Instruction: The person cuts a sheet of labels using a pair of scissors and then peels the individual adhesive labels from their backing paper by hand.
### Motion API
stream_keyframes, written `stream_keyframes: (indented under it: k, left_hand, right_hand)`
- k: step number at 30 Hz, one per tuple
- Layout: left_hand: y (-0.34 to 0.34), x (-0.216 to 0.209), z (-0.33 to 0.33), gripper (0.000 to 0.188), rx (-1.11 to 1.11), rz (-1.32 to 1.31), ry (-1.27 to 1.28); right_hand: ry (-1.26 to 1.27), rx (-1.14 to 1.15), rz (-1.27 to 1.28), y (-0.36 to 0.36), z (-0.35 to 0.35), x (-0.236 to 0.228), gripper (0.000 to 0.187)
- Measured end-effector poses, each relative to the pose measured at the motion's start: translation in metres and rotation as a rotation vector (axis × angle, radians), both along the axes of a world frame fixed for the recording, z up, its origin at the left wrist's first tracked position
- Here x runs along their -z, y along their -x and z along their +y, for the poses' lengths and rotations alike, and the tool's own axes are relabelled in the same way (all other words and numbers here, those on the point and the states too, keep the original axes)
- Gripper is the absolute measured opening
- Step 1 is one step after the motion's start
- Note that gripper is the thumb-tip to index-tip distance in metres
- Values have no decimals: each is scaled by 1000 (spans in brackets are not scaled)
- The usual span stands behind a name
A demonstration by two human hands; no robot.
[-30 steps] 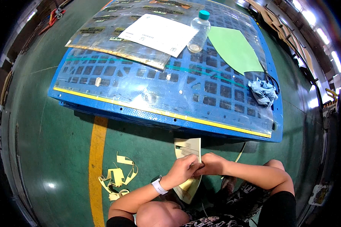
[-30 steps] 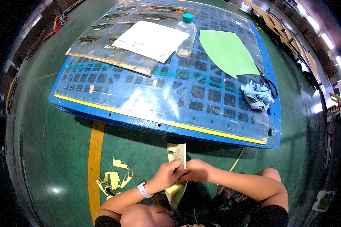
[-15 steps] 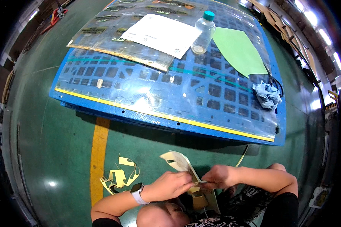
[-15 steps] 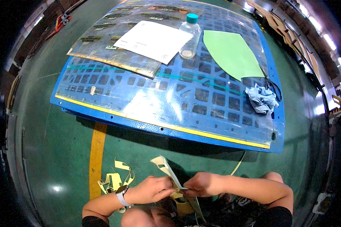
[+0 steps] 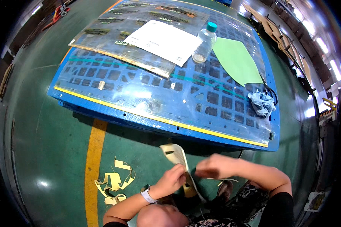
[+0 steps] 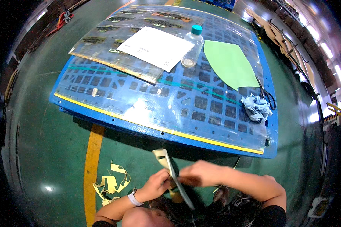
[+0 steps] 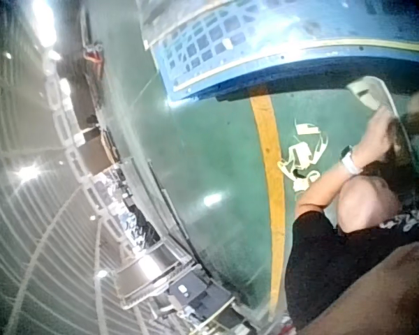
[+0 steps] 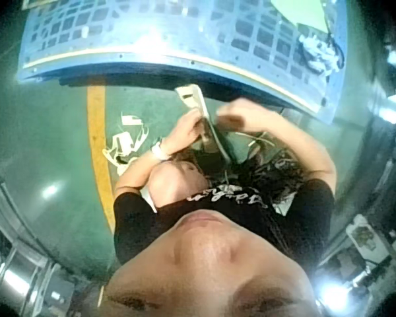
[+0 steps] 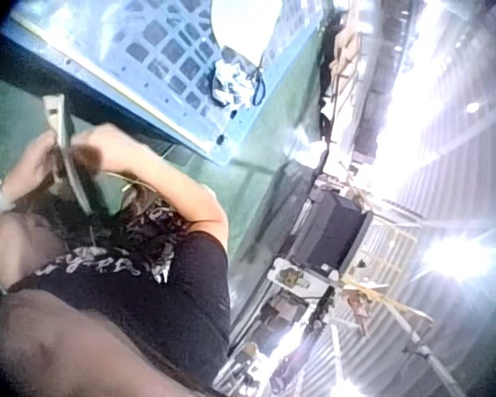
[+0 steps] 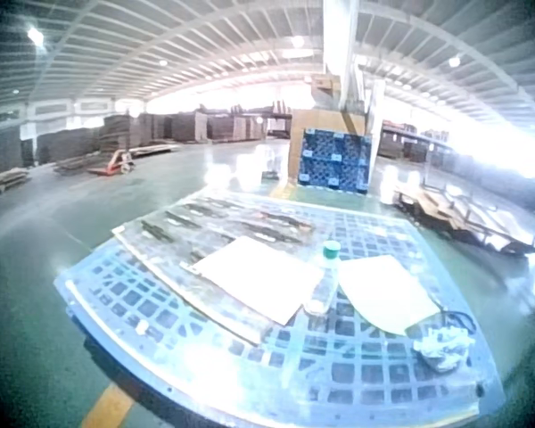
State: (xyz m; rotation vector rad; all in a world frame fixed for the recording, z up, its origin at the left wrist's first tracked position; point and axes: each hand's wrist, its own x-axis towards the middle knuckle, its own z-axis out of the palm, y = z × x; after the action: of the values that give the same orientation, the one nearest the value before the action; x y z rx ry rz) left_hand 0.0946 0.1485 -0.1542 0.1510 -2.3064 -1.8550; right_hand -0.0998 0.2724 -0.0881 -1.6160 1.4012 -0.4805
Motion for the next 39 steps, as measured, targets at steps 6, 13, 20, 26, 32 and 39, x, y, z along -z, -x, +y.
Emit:
stream_keyframes:
  k: [6, 13, 20, 26, 32, 39]
  left_hand:
    - [-11, 0, -5, 12, -144, 24, -46]
    - [-21, 5, -5, 18, -163, 30, -99]
    - [-30, 4, -9, 17, -235, -2, -99]
    - [-30, 5, -16, 19, -291, -15, -102]
    - [-17, 11, -6, 16, -283, -114, -231]
    - [-11, 12, -3, 19, -296, -156, -425]
  right_hand:
    - [561, 406, 969, 76, -129, -11, 32]
    - [571, 368, 1448, 137, -204, 28, 37]
    - [939, 489, 1303, 118, -226, -26, 7]
    - [935, 779, 674, 98, -128, -133, 10]
    - [736, 1305, 777, 148, 60, -239, 43]
    - [365, 960, 525, 47, 4, -255, 37]
